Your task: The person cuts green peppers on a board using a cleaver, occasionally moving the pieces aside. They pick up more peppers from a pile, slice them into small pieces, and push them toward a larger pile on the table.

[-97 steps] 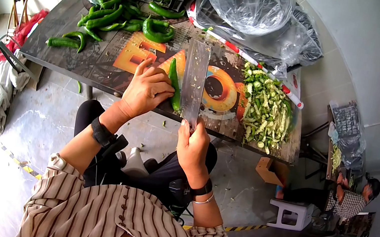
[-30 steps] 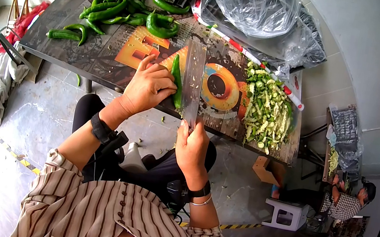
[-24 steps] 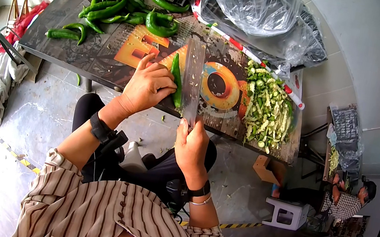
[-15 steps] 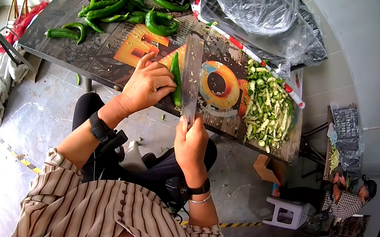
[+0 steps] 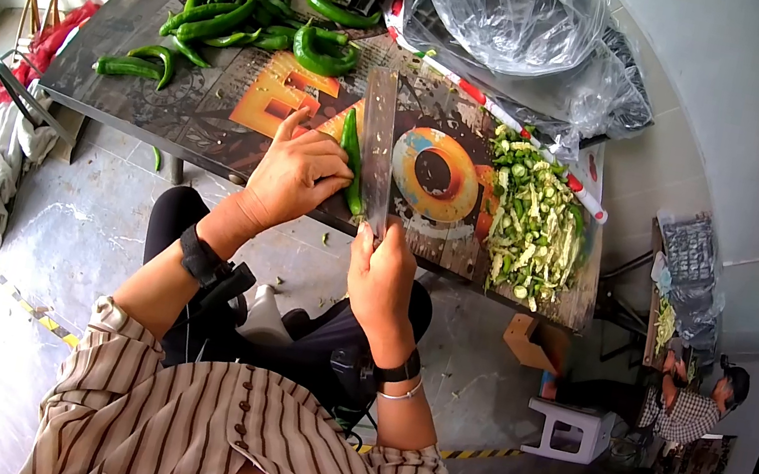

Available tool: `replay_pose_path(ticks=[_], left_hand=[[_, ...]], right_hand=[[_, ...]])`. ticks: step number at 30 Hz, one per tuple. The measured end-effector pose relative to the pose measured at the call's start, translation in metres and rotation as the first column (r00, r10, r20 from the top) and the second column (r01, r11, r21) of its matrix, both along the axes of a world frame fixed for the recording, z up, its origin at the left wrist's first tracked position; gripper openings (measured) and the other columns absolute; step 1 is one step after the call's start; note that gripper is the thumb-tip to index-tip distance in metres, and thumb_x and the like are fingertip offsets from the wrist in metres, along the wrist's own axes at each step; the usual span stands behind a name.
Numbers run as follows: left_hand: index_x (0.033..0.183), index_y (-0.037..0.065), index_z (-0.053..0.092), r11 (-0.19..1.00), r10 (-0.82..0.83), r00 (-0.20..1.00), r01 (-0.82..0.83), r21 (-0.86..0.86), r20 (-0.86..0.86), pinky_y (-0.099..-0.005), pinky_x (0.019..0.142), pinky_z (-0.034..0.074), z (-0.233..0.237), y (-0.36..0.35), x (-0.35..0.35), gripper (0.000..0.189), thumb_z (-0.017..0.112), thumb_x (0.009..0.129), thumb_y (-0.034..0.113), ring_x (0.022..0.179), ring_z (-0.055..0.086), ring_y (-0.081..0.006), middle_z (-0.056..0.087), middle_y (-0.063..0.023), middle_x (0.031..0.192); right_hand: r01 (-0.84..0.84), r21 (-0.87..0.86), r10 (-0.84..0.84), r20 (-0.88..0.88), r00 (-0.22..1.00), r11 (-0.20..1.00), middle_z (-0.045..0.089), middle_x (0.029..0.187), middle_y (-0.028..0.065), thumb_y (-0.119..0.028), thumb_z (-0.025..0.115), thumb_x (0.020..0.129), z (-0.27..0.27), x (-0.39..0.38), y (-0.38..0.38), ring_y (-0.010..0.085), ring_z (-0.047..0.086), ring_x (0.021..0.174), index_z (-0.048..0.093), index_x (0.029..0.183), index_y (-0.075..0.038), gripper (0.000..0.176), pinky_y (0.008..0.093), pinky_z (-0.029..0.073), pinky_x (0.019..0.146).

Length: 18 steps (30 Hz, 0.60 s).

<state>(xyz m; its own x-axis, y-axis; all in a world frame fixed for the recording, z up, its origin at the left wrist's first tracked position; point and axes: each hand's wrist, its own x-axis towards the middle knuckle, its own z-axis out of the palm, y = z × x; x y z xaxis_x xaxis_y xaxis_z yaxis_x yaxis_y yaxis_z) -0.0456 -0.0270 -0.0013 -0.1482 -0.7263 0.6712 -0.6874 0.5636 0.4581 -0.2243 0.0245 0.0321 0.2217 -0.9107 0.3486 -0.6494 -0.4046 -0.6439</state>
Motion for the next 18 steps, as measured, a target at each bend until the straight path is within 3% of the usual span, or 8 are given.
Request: replay_pose_path(ticks=[18], left_hand=[[0.077, 0.012, 0.067, 1.0, 0.027, 1.0, -0.027, -0.017, 0.011, -0.0489, 0.111, 0.024, -0.001, -0.001, 0.0, 0.005, 0.07, 0.076, 0.016, 0.09, 0.06, -0.014, 0.064, 0.0031, 0.085]], right_hand=[[-0.004, -0.028, 0.002, -0.085, 0.996, 1.0, 0.058, 0.071, 0.0245, -0.01, 0.055, 0.09, 0.011, 0.014, -0.019, 0.0443, 0.057, 0.068, 0.048, 0.086, 0.002, 0.015, 0.0472, 0.043, 0.057]])
